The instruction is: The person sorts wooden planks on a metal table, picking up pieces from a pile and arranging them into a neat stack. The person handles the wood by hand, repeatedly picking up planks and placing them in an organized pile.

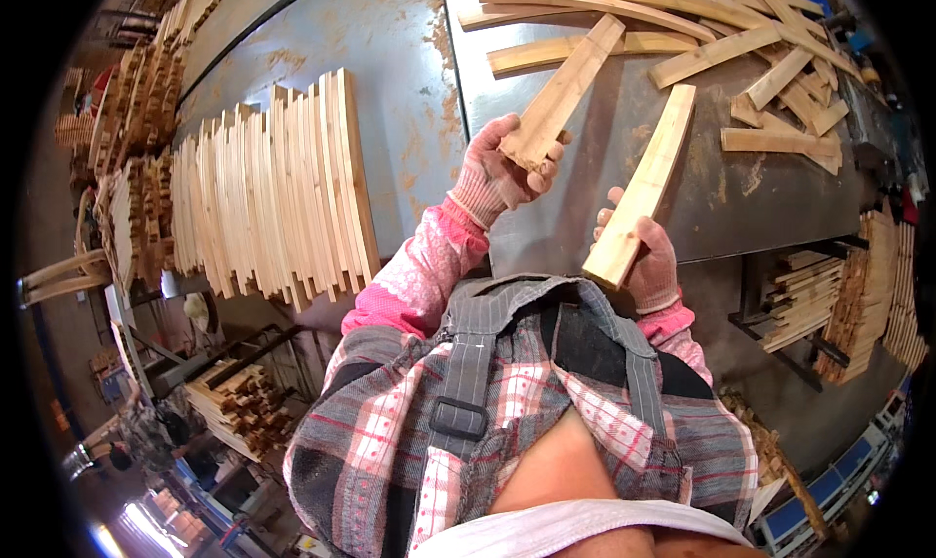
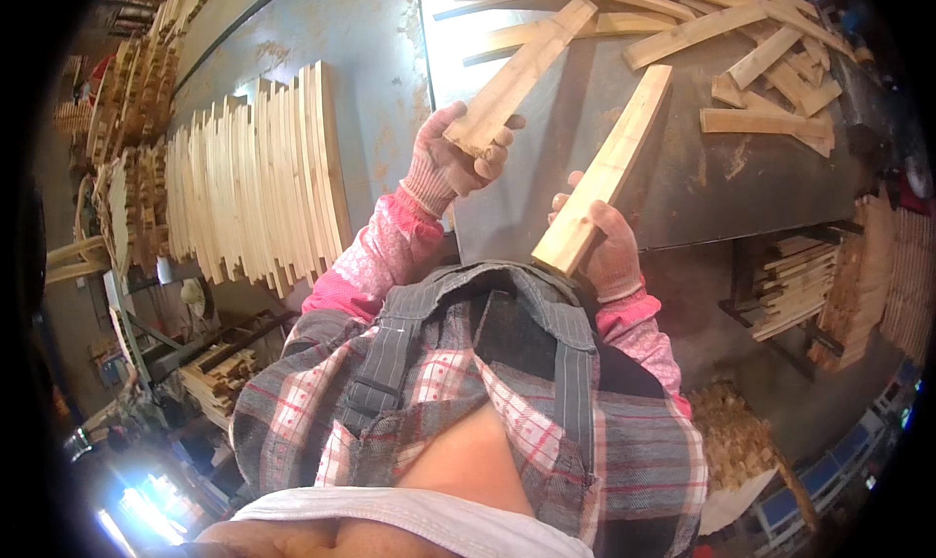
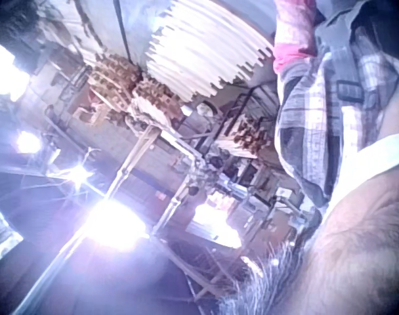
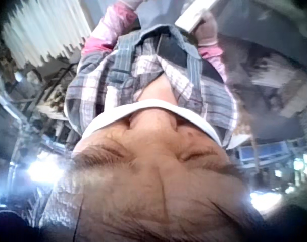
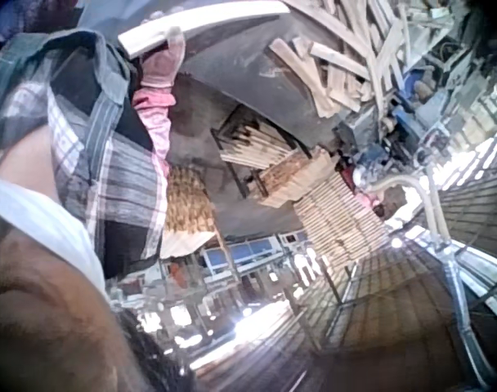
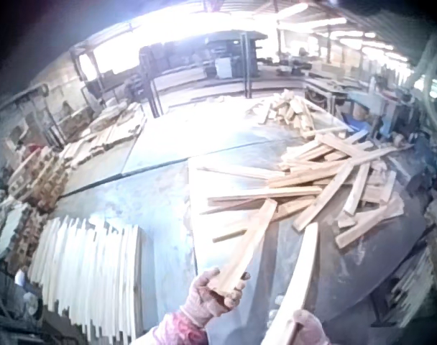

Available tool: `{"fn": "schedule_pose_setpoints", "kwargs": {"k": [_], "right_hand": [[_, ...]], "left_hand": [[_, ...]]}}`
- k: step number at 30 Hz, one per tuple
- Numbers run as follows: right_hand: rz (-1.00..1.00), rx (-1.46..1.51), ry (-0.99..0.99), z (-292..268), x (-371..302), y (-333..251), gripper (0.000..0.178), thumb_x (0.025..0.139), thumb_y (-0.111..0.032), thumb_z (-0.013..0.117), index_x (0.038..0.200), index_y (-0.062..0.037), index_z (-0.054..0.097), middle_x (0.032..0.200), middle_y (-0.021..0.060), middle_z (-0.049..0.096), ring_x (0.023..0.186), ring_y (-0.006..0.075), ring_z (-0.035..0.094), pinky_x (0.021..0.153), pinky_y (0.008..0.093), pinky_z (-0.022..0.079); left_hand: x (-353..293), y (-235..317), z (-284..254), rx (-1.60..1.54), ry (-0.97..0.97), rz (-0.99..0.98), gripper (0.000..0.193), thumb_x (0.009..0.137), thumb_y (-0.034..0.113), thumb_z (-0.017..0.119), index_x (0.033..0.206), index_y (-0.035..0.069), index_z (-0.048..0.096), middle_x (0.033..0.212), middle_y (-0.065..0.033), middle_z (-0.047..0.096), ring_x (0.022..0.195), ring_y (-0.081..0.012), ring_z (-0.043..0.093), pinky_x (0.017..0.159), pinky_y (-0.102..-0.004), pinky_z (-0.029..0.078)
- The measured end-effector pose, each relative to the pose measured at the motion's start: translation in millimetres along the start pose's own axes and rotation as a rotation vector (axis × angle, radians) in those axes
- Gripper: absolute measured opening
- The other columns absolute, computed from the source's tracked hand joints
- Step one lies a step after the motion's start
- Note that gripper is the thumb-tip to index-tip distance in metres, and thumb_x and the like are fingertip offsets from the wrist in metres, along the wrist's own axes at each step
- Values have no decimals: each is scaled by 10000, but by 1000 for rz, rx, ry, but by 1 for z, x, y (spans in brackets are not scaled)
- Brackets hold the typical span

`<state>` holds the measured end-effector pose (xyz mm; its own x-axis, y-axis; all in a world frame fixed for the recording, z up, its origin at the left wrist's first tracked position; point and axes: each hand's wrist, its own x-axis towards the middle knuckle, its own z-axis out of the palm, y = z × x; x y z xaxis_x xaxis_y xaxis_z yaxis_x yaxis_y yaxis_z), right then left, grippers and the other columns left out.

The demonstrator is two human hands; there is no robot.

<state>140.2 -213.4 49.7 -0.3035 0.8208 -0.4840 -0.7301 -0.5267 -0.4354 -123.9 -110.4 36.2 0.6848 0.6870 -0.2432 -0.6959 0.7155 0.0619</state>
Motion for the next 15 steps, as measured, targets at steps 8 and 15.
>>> {"fn": "schedule_pose_setpoints", "kwargs": {"k": [8,15], "right_hand": [[116,-553,-50,22,17,57,688,814,-154,650,1442,2,416,1132,180,661,1011,302,668,916,434,567],[383,-1023,-220,72,109,142,328,818,-124,677,1094,47,640,910,91,699,792,208,682,693,335,555]], "left_hand": [[-126,0,-22,1028,698,398,456,856,196,698,1262,-5,650,811,-4,604,644,-93,517,587,-263,465],[-227,-1,-41,741,822,641,560,821,159,743,1339,-2,602,793,21,566,633,-59,509,592,-250,472]]}}
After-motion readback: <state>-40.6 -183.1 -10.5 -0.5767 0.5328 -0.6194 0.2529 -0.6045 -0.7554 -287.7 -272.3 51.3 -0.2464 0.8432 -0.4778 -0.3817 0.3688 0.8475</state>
